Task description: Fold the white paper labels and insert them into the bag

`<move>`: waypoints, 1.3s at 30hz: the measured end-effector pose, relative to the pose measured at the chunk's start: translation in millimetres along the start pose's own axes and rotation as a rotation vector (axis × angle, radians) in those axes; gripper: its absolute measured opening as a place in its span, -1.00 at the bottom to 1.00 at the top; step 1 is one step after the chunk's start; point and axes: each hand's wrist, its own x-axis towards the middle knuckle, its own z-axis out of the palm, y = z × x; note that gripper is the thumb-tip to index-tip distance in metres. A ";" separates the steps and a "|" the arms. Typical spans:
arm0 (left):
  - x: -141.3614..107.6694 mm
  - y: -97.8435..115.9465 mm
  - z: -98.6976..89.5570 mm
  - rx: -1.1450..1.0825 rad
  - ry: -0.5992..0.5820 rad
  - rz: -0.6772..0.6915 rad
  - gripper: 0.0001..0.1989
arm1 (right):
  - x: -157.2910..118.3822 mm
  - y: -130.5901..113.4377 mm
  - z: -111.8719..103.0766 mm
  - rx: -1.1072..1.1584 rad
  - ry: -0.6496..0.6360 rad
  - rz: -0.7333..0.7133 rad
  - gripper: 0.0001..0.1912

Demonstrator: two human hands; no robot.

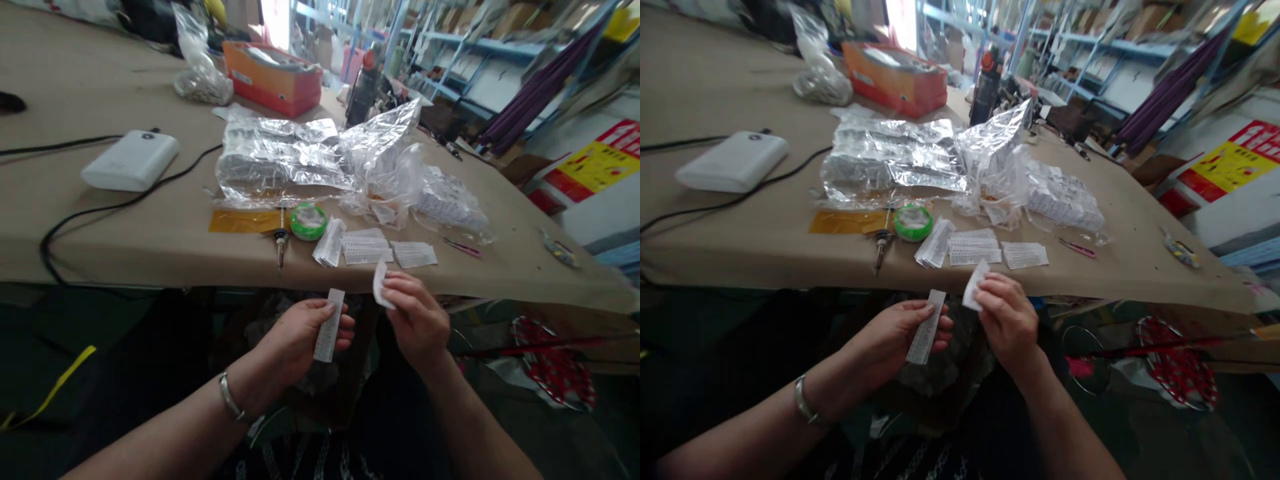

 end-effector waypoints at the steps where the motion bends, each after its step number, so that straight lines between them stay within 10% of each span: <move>1: 0.5 -0.7 -0.6 -0.039 -0.031 0.014 -0.90 | -1.5 -11.5 10.2 0.051 -0.079 -0.062 -0.76; 8: 0.0 -1.8 -10.3 -0.194 0.036 0.082 -0.89 | -19.7 -36.7 55.9 0.048 -0.295 -0.249 -0.80; 24: -1.7 -7.0 -18.9 -0.200 -0.015 0.110 -0.95 | -15.8 -43.7 54.4 0.075 -0.356 -0.215 -0.76; 30: -13.8 -3.4 -21.8 -0.049 -0.105 0.018 -0.86 | -13.1 -34.0 47.4 0.422 -0.166 0.366 -0.75; 34: -24.4 -3.6 -21.0 0.032 -0.222 -0.024 -0.82 | -5.8 -20.2 51.5 0.973 -0.470 0.747 -0.57; 39: -29.6 -7.5 -20.9 0.077 -0.269 -0.066 -0.78 | -5.4 -14.2 62.2 1.335 -0.687 0.747 -0.61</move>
